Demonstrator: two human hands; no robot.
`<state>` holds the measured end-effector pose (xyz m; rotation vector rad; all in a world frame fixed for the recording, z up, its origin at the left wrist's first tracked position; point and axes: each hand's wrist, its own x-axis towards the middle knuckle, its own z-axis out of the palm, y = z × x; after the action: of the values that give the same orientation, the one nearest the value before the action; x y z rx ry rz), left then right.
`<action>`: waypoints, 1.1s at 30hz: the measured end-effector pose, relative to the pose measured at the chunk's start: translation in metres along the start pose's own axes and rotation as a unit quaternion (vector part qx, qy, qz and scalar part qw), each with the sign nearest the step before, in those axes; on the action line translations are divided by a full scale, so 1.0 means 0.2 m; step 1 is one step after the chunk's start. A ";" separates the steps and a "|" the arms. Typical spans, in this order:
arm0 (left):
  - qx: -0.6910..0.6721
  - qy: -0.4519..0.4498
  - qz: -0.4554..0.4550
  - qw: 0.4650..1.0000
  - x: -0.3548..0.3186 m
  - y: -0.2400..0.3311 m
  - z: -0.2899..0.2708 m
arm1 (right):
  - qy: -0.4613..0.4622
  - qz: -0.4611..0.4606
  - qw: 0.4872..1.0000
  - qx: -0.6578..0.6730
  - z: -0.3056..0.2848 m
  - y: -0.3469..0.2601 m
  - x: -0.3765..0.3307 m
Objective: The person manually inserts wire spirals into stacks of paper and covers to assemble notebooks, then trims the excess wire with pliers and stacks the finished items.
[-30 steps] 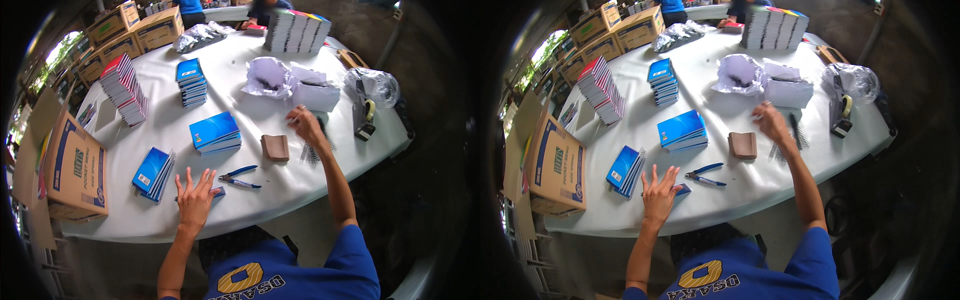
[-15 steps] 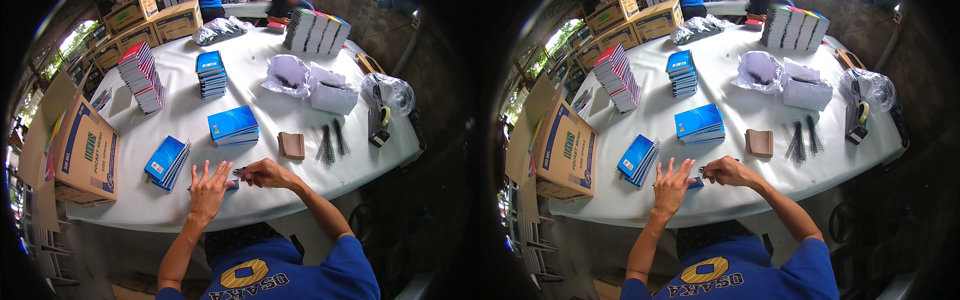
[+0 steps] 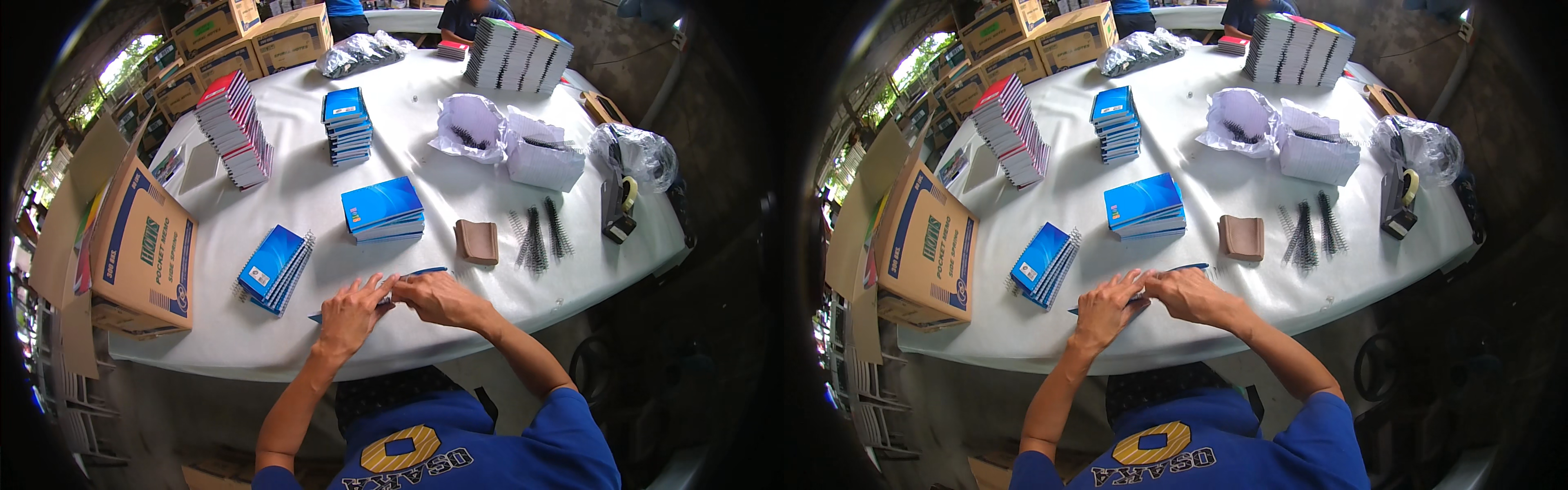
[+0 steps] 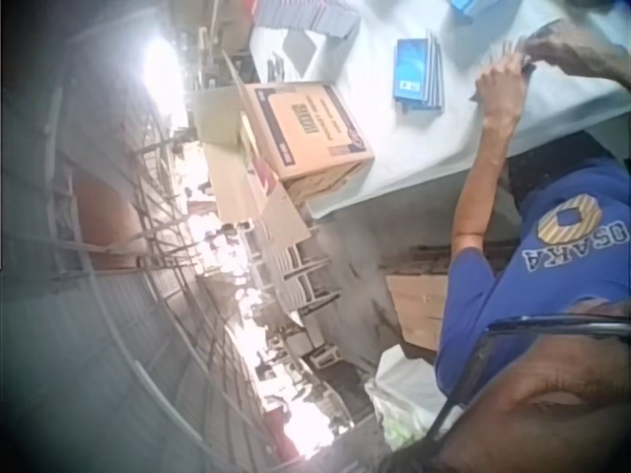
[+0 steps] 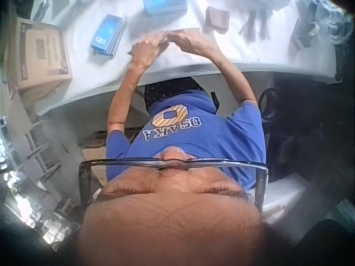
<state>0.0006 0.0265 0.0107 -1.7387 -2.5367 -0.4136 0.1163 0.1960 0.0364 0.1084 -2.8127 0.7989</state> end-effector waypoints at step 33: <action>0.024 0.011 0.010 1.000 -0.10 -0.11 -0.10 | -0.286 0.061 0.927 0.234 -0.12 0.26 0.15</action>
<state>-0.0142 -0.0046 0.0212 -1.7329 -2.4905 -0.3661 0.0853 0.2522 0.0367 0.2826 -3.0913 1.7038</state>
